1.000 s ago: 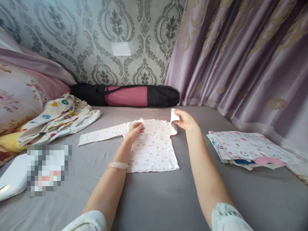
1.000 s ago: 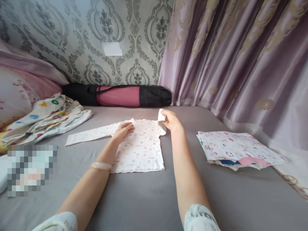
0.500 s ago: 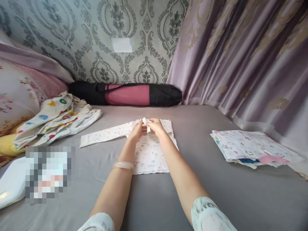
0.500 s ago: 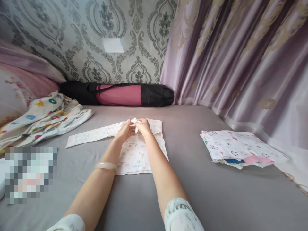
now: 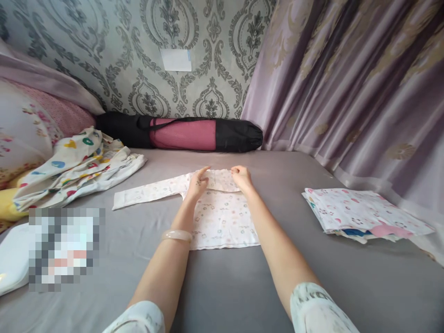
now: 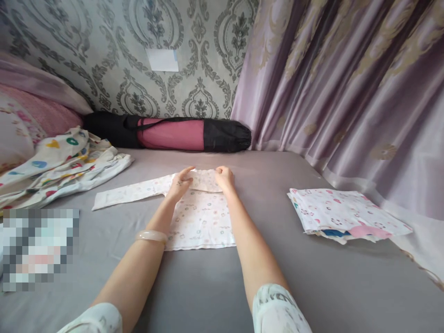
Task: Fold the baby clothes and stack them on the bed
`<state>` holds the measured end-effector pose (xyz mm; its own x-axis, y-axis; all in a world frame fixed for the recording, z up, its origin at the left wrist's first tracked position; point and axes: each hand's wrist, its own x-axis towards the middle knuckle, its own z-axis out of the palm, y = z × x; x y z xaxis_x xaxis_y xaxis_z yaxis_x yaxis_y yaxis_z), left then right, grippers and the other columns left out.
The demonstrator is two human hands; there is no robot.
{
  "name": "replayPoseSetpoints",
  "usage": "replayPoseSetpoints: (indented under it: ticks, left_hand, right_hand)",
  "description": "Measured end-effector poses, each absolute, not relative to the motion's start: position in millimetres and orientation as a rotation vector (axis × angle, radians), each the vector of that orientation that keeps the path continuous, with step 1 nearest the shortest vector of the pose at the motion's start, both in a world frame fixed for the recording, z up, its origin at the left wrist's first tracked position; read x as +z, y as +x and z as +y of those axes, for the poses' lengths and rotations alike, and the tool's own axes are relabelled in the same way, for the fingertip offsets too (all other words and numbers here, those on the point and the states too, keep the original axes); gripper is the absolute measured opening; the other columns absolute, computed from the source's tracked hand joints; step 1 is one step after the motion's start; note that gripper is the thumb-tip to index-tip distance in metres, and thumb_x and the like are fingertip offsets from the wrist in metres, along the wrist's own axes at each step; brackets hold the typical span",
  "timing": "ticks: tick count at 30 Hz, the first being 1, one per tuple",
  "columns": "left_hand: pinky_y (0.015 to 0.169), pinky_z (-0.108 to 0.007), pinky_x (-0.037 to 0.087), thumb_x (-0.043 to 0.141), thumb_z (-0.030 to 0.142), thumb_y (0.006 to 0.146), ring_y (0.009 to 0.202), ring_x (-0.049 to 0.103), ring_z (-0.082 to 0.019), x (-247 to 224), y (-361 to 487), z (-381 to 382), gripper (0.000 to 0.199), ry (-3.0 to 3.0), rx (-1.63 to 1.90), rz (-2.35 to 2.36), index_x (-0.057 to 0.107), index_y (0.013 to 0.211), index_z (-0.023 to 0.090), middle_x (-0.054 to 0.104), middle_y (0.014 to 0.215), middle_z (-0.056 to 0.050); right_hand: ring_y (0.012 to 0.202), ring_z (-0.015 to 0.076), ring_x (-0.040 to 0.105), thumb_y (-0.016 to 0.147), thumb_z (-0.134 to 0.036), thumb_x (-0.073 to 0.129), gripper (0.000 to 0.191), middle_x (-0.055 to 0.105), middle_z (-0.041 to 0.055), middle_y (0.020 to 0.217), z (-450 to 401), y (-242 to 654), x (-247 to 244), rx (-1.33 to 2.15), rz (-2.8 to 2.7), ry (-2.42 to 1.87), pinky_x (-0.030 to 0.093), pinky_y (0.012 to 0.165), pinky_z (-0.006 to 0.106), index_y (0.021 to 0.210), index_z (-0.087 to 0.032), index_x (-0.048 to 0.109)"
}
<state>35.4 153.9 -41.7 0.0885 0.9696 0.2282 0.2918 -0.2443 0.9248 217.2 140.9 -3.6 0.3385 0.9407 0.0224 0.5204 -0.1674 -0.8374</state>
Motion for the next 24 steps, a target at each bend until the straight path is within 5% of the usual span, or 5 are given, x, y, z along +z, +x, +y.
replayPoseSetpoints:
  ticks: [4, 10, 24]
  left_hand:
    - [0.099, -0.036, 0.042, 0.049, 0.009, 0.074, 0.100, 0.056, -0.021, -38, 38, 151, 0.050, 1.821, 1.224, 1.378, 0.068, 0.118, 0.022, 0.056, 0.098, -0.006]
    - [0.097, -0.037, 0.041, 0.049, 0.010, 0.078, 0.094, 0.056, -0.022, -38, 35, 147, 0.044, 1.775, 1.210, 1.399, 0.067, 0.117, 0.018, 0.055, 0.094, -0.007]
    - [0.096, -0.035, 0.042, 0.041, 0.007, 0.078, 0.090, 0.055, -0.021, -45, 23, 148, 0.053, 1.898, 1.199, 1.545, 0.059, 0.127, 0.020, 0.050, 0.097, -0.007]
  right_hand:
    - [0.125, 0.0222, 0.050, 0.089, -0.014, 0.039, 0.043, 0.060, 0.0138, 0.130, 131, 230, -11, 0.277, -1.750, -2.043, 0.032, 0.107, 0.033, 0.127, -0.015, 0.059]
    - [0.148, 0.0266, 0.005, 0.099, -0.040, 0.023, 0.063, 0.014, 0.0154, 0.160, 118, 219, -29, 0.249, -2.038, -2.220, 0.003, 0.118, 0.044, 0.151, -0.003, 0.024]
    - [0.148, 0.0261, 0.006, 0.099, -0.048, 0.019, 0.071, 0.011, 0.0159, 0.160, 115, 223, -44, 0.197, -1.974, -2.242, 0.005, 0.118, 0.039, 0.152, -0.001, 0.018]
